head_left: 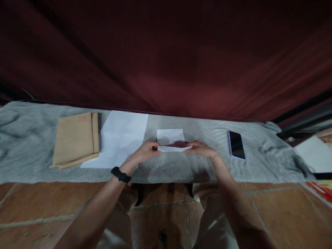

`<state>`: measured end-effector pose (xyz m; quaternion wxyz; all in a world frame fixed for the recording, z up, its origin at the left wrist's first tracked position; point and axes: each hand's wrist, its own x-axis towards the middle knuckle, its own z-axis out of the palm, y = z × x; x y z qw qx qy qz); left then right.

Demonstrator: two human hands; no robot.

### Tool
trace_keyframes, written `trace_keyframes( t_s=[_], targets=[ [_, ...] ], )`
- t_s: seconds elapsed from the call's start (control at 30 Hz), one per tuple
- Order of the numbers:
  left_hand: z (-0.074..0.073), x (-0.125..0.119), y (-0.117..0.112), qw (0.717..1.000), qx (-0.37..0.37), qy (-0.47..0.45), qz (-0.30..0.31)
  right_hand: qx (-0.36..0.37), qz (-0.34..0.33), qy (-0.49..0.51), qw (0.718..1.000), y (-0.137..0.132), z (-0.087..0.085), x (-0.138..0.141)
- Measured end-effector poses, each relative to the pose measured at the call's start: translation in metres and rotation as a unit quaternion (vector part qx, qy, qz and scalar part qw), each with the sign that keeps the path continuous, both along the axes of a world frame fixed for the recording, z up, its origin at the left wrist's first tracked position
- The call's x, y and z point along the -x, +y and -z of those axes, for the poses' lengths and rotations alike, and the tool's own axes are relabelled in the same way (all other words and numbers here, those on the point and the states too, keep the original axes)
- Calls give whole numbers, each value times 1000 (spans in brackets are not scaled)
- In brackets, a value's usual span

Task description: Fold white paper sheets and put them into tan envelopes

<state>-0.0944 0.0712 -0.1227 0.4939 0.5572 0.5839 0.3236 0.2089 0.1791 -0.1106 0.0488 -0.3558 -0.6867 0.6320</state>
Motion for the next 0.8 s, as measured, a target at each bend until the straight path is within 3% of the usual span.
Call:
trace_keyframes(
  t_s=[0.2,0.37,0.53,0.63,0.73,0.8],
  targets=[
    [1,4,-2,989,-69,93,87,-10,-11,-6,1000,-4,-3,1],
    [-2,0,-5,964,-160,157,142,-68,-4,4,998,-11,-26,-3],
    [-3,-2,-6,950,-182,195,163,-100,13,24,995,-8,-41,-10],
    [-7,-6,-11,930,-203,253,175,-153,32,8,988,-7,-28,8],
    [-13,-11,-18,907,-215,317,175,-240,-9,3,971,-16,-2,40],
    [-13,-15,-23,899,-223,333,176,-330,-63,-22,942,-26,14,59]
  ],
)
